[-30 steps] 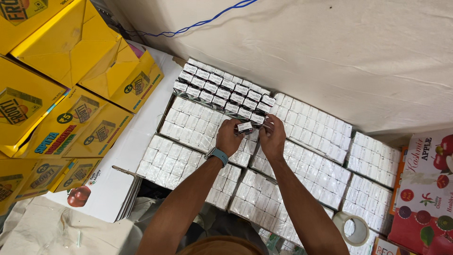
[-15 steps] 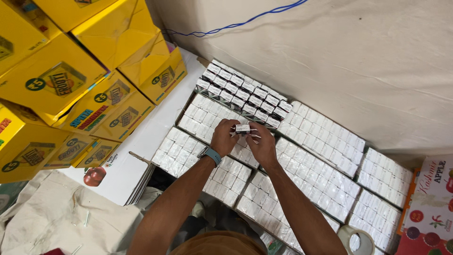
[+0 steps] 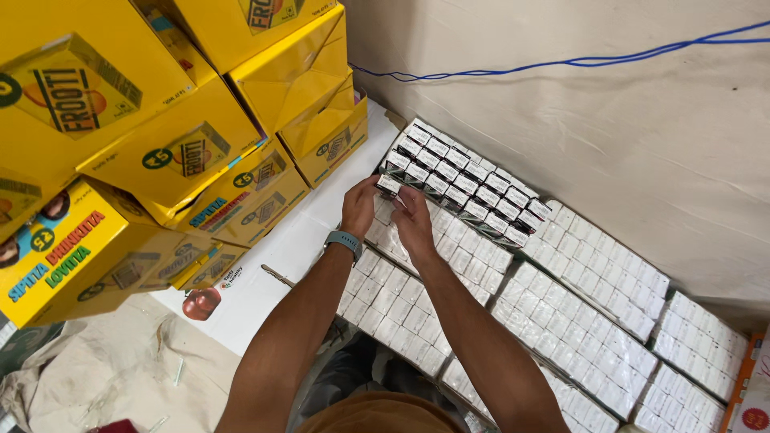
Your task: The person repeatedly picks up pairs of small black boxes from a large cardboard carton and places them onto a white surface where other boxes are already stacked. The person continues this process throughout the video, moving between the source carton and the stacking area.
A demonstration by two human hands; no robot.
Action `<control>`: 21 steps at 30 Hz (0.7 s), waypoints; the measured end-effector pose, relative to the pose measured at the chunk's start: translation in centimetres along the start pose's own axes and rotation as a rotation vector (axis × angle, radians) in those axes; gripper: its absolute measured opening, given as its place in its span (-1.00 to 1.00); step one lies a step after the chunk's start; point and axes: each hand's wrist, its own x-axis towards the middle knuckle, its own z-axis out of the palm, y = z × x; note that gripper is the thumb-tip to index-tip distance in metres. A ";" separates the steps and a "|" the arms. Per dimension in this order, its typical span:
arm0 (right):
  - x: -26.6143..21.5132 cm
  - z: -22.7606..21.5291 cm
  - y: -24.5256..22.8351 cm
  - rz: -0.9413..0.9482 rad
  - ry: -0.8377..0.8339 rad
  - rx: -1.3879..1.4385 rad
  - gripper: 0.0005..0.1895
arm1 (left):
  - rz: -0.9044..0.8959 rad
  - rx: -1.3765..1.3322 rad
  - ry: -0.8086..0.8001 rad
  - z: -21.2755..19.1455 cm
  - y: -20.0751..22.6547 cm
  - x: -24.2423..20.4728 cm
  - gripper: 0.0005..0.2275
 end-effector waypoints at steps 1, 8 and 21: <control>0.2 0.4 0.2 -0.001 0.008 0.000 -0.31 | -0.002 0.000 -0.007 -0.1 0.3 0.6 -0.64; 1.9 0.9 2.1 0.048 0.098 -0.077 -0.42 | -0.176 -0.116 -0.144 -0.7 1.3 3.4 -0.58; -4.9 -4.3 2.6 0.140 -0.042 -0.407 -0.72 | -0.105 -0.083 -0.178 -5.1 4.4 -4.4 -0.54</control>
